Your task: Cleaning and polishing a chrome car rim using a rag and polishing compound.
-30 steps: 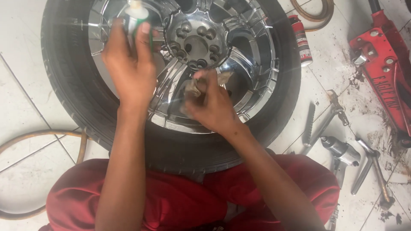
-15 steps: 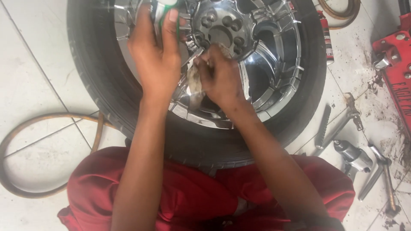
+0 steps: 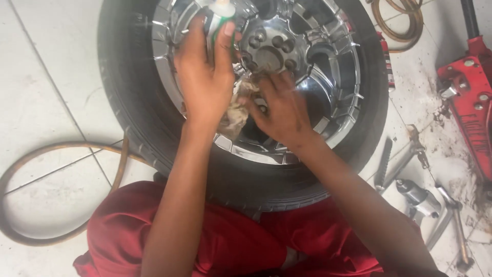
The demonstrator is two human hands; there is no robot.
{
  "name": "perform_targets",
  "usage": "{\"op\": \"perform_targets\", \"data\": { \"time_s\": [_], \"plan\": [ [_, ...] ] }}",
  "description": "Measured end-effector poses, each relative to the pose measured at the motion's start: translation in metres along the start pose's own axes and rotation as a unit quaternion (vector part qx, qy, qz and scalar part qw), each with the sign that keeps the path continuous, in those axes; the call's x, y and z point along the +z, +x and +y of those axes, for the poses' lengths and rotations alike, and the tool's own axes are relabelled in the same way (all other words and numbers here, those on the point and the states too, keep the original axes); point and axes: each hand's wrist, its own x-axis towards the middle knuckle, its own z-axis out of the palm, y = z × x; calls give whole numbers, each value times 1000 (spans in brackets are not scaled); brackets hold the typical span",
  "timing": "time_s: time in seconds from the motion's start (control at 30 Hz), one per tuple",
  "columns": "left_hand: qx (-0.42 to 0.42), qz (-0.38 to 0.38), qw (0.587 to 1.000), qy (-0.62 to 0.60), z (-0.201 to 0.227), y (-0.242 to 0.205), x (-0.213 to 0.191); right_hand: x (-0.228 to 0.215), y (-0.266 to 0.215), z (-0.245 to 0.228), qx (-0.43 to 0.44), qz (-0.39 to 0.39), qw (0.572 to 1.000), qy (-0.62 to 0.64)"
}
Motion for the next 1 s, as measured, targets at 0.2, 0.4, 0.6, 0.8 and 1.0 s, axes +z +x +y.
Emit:
{"op": "perform_targets", "data": {
  "time_s": [0.2,0.4,0.6,0.8,1.0],
  "plan": [
    [0,-23,1000,0,1,-2,0,10,-5,-7,-66,37,986,-150],
    [14,-20,999,33,0,-7,-3,36,-1,35,88,-46,993,57],
    [11,-37,999,22,-1,-1,1,6,2,-11,-69,2,997,-39],
    [30,-44,998,47,1,-8,-3,44,-12,41,104,-87,991,-5],
    [53,-42,996,60,-4,-9,-1,20,5,-19,28,-78,991,-105]
  ]
}}
